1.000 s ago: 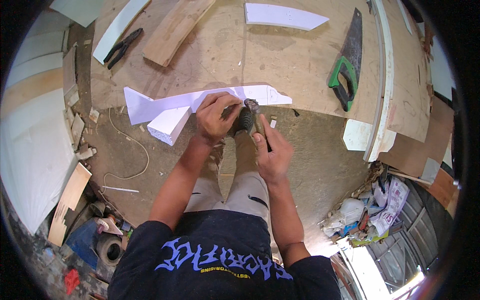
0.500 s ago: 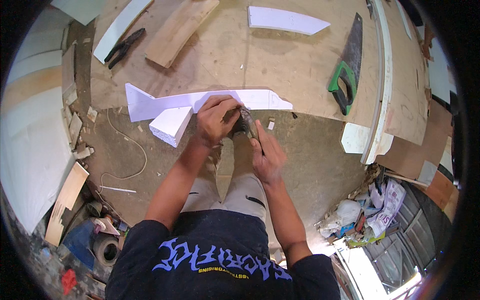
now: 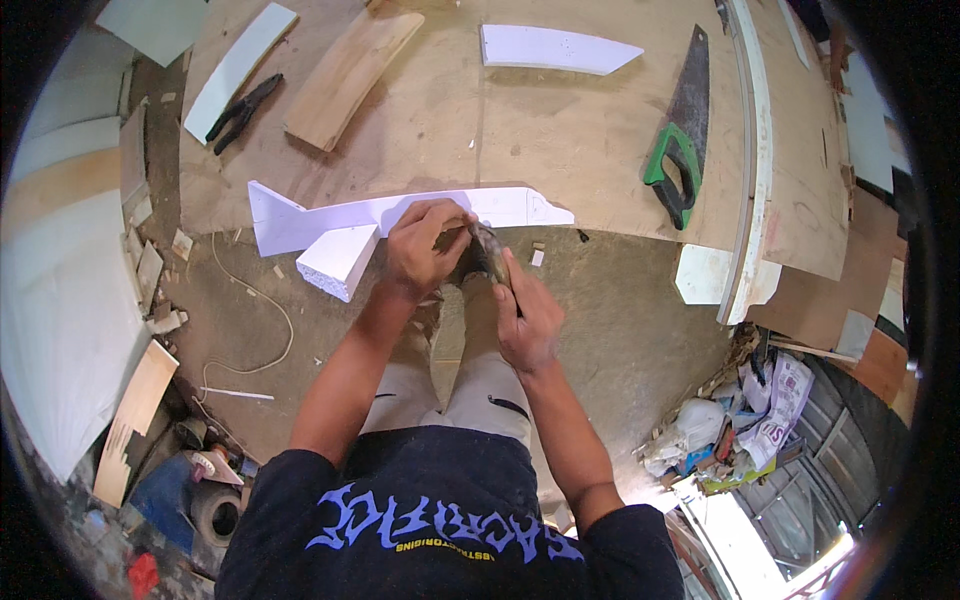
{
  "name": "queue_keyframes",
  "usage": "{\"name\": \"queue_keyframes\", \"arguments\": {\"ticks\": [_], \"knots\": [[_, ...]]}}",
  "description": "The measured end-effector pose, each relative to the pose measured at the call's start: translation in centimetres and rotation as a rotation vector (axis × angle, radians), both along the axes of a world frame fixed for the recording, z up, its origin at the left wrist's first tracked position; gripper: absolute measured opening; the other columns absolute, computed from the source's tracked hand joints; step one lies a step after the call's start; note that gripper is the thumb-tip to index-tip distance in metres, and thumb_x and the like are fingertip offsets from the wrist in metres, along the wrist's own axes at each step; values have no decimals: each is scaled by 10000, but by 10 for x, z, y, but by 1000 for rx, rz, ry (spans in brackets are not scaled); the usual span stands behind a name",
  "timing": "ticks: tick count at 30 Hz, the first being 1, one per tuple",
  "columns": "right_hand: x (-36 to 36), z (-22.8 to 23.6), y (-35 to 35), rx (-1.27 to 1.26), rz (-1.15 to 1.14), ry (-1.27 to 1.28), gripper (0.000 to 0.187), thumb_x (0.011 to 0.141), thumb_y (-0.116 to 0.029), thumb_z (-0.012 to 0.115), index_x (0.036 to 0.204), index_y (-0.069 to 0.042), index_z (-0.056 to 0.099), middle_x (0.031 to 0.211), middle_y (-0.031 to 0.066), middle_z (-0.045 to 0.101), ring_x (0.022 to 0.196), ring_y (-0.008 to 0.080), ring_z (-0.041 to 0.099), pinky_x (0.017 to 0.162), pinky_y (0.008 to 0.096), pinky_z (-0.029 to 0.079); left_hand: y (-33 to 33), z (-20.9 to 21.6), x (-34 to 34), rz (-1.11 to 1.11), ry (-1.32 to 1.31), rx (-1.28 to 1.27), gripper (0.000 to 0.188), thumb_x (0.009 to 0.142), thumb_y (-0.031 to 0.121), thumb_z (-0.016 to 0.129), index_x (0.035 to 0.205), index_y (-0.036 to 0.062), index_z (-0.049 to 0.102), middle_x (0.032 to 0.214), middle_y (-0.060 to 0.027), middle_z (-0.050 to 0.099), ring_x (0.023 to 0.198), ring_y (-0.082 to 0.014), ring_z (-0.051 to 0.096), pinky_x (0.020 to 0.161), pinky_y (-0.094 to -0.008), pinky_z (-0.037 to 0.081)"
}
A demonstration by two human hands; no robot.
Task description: The person assembles a small wooden airplane by hammering nails into various white wooden components on a workbench, including the fuselage and wings, using a hammer to secure pieces while occasionally using pliers.
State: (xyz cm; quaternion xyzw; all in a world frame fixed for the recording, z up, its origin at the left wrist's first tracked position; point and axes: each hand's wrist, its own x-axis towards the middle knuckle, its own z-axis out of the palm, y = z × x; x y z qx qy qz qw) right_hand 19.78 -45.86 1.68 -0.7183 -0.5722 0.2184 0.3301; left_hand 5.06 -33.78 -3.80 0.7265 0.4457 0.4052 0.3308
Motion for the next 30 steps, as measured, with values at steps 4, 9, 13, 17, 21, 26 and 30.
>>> {"name": "queue_keyframes", "arguments": {"ticks": [4, 9, 13, 17, 21, 26, 30], "knots": [[-2, -10, -1, 89, -158, 31, 412, 997, -158, 684, 1372, 10, 660, 1026, 204, 729, 877, 330, 719, 810, 376, 576, 8, 4, 2, -48, 6, 27, 217, 778, 5, 855, 962, 42, 746, 933, -92, 772, 922, -259, 732, 816, -369, 591], [3, -14, 12, -14, -283, 156, 407, 1003, -192, 686, 1358, 6, 662, 1052, 210, 730, 941, 336, 721, 859, 378, 570, 7, 6, 3, -39, 11, 28, 212, 779, 14, 857, 957, 50, 748, 911, -89, 766, 911, -259, 734, 807, -371, 590], [8, 8, 13, -21, -58, 60, 425, 981, -147, 697, 1385, -20, 663, 963, 184, 708, 842, 315, 690, 785, 395, 563, 8, 1, 2, -44, 10, 39, 216, 775, 11, 855, 955, 45, 742, 913, -91, 767, 906, -260, 736, 803, -371, 588], [0, 23, 5, -32, -11, 23, 470, 945, -86, 715, 1411, -49, 666, 868, 154, 662, 730, 289, 633, 695, 396, 543, 8, 0, 2, -40, -2, 56, 228, 763, -3, 849, 956, 44, 736, 919, -93, 767, 906, -266, 737, 804, -373, 588], [-4, 12, 1, 69, 2, -24, 506, 925, -57, 732, 1426, -56, 658, 876, 150, 668, 734, 284, 638, 673, 367, 542, 7, -1, 1, -45, 20, -4, 257, 750, -12, 845, 975, 51, 737, 927, -90, 768, 914, -272, 739, 808, -375, 590], [-7, 3, -1, 156, -9, 1, 501, 924, -50, 736, 1419, -41, 658, 894, 153, 677, 746, 282, 653, 676, 362, 549, 8, 0, -1, -47, 14, 1, 253, 759, -4, 847, 975, 61, 734, 931, -81, 770, 924, -267, 742, 808, -373, 591], [-4, 1, 2, 107, -12, -6, 492, 935, -62, 730, 1421, -36, 654, 916, 164, 689, 761, 284, 662, 696, 359, 552, 6, 1, 0, -33, 37, 48, 229, 767, 4, 849, 954, 65, 731, 925, -72, 771, 930, -262, 744, 808, -369, 591]]}}
